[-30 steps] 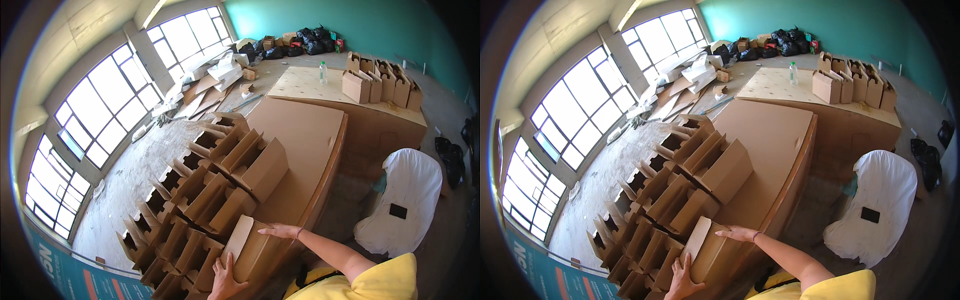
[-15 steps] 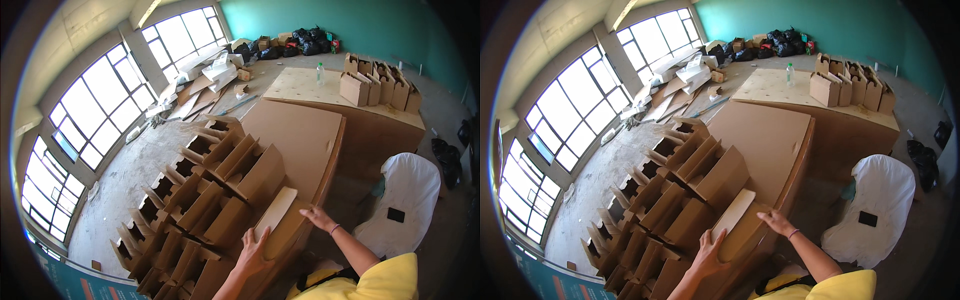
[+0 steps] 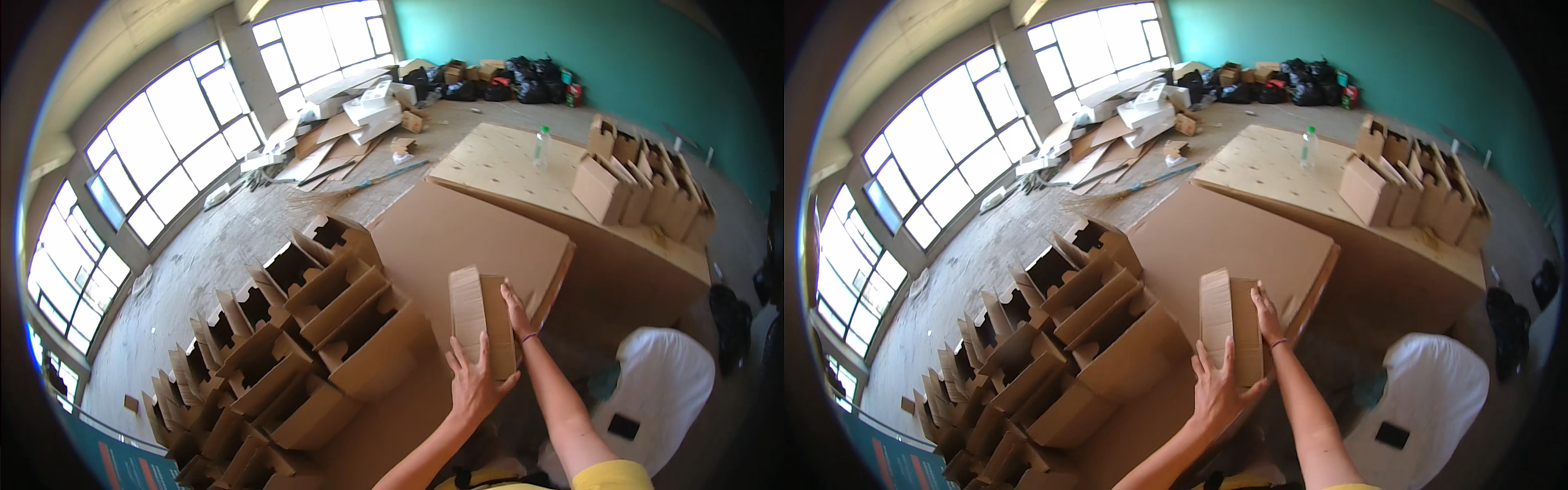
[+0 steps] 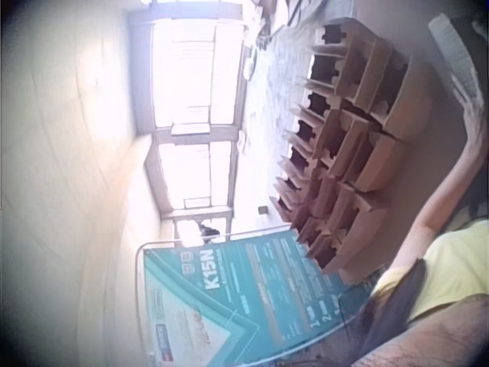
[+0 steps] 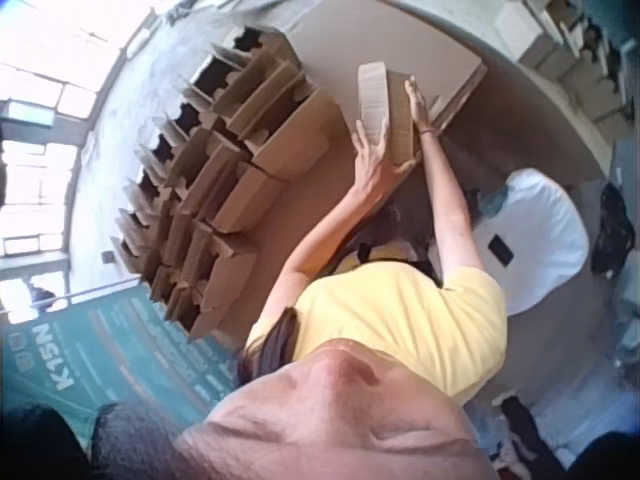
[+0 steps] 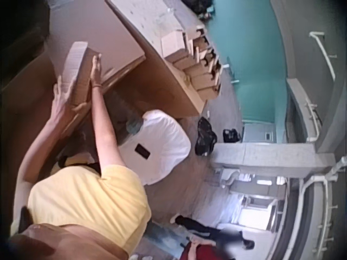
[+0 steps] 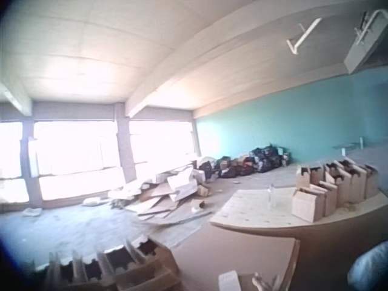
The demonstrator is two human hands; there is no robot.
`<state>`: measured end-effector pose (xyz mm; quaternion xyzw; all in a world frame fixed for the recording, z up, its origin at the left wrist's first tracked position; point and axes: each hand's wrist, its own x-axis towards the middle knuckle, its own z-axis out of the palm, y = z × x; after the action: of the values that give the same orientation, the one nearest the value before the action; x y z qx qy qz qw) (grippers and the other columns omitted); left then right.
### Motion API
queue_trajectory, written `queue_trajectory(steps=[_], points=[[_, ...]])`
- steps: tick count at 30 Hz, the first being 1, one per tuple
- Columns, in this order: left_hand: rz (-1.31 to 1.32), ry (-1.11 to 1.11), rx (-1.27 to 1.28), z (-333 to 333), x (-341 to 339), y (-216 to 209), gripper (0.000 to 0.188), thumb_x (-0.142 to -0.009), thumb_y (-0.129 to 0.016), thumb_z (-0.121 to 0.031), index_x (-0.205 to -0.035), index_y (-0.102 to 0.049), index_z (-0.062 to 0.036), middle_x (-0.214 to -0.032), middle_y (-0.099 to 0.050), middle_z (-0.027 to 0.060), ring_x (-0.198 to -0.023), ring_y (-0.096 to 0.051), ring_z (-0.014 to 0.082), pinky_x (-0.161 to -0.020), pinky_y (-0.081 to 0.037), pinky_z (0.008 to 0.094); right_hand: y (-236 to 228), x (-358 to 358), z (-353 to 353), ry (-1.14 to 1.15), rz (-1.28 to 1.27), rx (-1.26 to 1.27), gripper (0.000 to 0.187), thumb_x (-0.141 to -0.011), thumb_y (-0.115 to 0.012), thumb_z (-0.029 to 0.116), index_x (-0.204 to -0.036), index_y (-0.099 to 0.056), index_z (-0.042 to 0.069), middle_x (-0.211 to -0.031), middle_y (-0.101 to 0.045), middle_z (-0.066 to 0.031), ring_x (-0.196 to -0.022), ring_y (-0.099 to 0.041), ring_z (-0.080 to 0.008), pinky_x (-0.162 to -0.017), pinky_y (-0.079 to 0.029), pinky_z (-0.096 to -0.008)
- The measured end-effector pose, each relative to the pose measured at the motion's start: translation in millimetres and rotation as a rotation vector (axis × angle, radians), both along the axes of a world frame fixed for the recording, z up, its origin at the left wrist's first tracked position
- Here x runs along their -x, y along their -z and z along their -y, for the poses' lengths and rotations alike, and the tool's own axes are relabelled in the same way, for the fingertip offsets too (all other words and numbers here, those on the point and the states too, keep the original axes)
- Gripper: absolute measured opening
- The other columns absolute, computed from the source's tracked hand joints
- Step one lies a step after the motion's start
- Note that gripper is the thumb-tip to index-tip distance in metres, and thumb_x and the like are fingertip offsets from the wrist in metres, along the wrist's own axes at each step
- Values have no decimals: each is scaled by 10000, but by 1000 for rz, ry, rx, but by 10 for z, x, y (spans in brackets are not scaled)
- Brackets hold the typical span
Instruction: The person picks up plastic bottles from a cart and places them one at a time into cardboard boxes on a table, closing the top flaps of each box after it is filled.
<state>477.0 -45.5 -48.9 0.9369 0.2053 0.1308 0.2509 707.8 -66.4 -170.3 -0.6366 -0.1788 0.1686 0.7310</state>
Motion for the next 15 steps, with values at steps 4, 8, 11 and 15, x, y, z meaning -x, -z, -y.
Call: queue_trajectory(steps=[4,8,11,15], points=[[-80,-118,-114,-135,-623,49,982,-719,-737,-534,-1497,-273,-155,-1466,-151,401,-1261,-266,641,-860,-508,573,64,-644,-668,-291,-87,-76,538,-1010,-435,273,-1425,-358,-62,-1506,-356,-145,-1407,-302,-201,-1163,-213,-314],[-261,-281,-405,-607,-1073,350,943,-741,-757,-385,-1509,-258,-162,-1451,-223,401,-1124,-483,590,-755,-563,506,26,-968,-1411,-600,45,-64,537,-1014,-424,320,-1412,-397,-40,-1497,-383,-116,-1389,-336,-194,-1155,-238,-317],[-366,-389,-560,-909,-1317,294,990,-692,-779,-277,-1513,-245,-132,-1392,-330,417,-765,-676,379,-629,-567,390,-112,-1092,-1877,-835,289,67,553,-1014,-415,370,-1404,-419,-22,-1488,-399,-117,-1383,-349,-193,-1148,-259,-312],[-520,-435,-471,-1174,-1654,54,817,-786,-683,-287,-1482,-309,-78,-1309,-398,452,-772,-699,337,-650,-562,372,-493,-1237,-1750,-1049,66,214,586,-1019,-398,415,-1424,-396,-9,-1477,-414,-103,-1377,-350,-190,-1144,-264,-312]])
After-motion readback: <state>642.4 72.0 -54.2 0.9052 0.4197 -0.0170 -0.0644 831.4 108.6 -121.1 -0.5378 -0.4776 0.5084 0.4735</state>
